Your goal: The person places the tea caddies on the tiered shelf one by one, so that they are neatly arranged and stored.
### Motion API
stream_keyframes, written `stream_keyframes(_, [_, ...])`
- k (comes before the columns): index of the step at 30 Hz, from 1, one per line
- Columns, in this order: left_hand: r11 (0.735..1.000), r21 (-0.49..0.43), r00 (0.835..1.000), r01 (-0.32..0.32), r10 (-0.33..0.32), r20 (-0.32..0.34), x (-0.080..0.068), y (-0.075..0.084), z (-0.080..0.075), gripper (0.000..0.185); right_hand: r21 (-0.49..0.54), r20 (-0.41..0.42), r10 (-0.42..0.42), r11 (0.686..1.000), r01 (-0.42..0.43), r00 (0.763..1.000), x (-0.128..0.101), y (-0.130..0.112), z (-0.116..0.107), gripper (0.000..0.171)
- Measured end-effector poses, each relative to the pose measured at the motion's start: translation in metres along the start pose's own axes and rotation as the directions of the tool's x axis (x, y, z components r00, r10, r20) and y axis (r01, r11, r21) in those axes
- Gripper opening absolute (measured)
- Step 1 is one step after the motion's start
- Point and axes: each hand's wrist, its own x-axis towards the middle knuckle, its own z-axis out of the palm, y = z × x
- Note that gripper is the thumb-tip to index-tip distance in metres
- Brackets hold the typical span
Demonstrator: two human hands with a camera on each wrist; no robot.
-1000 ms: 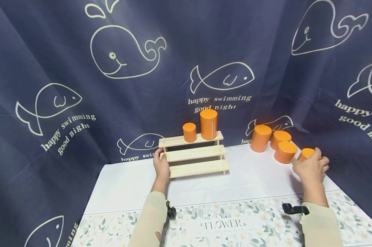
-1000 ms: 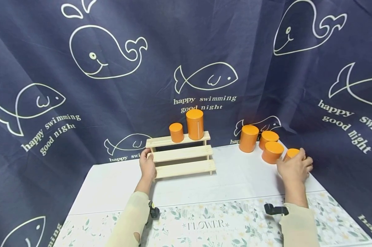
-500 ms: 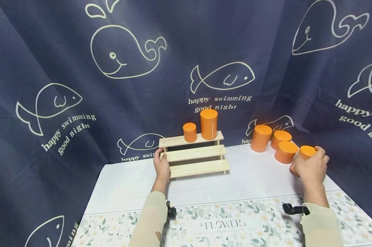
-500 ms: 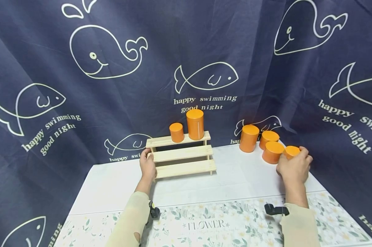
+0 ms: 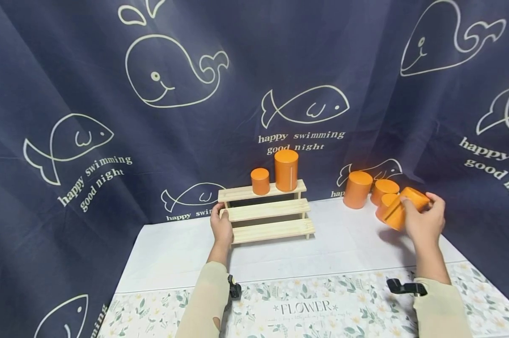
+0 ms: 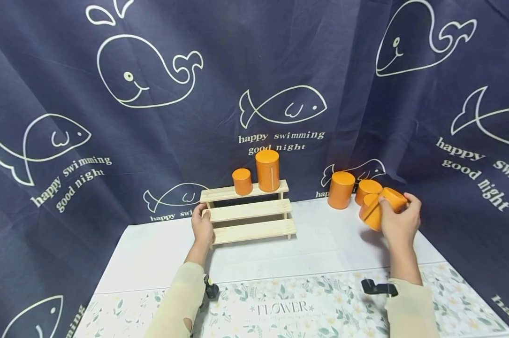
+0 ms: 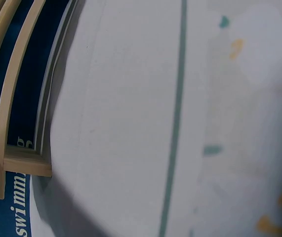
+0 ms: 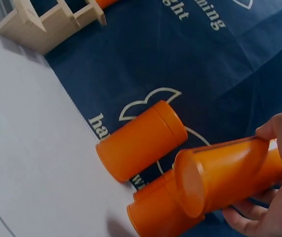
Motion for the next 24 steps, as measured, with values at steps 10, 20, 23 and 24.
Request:
stream_keyframes(10, [1.000,0.010,1.000,0.000,0.000,-0.014,0.001,-0.003,0.000,0.032,0.041,0.078,-0.126,0.992,0.123,0.989,-0.010,-0.011,0.011,0.061])
stream_keyframes(20, [1.000,0.004,1.000,-0.007,0.007,0.017,0.000,0.003,-0.001,0.034,0.025,0.177,-0.210,0.978,0.209,0.962,-0.017,-0.022,0.024,0.063])
stream_keyframes(23, [1.000,0.002,1.000,-0.009,0.009,0.017,0.000,0.003,-0.001,0.034,0.061,0.204,-0.232,0.973,0.224,0.951,-0.020,-0.024,0.028,0.060])
stream_keyframes(24, [1.000,0.006,1.000,-0.006,0.006,0.011,0.000,0.003,-0.001,0.034,0.073,0.214,-0.242,0.970,0.232,0.946,-0.021,-0.025,0.030,0.059])
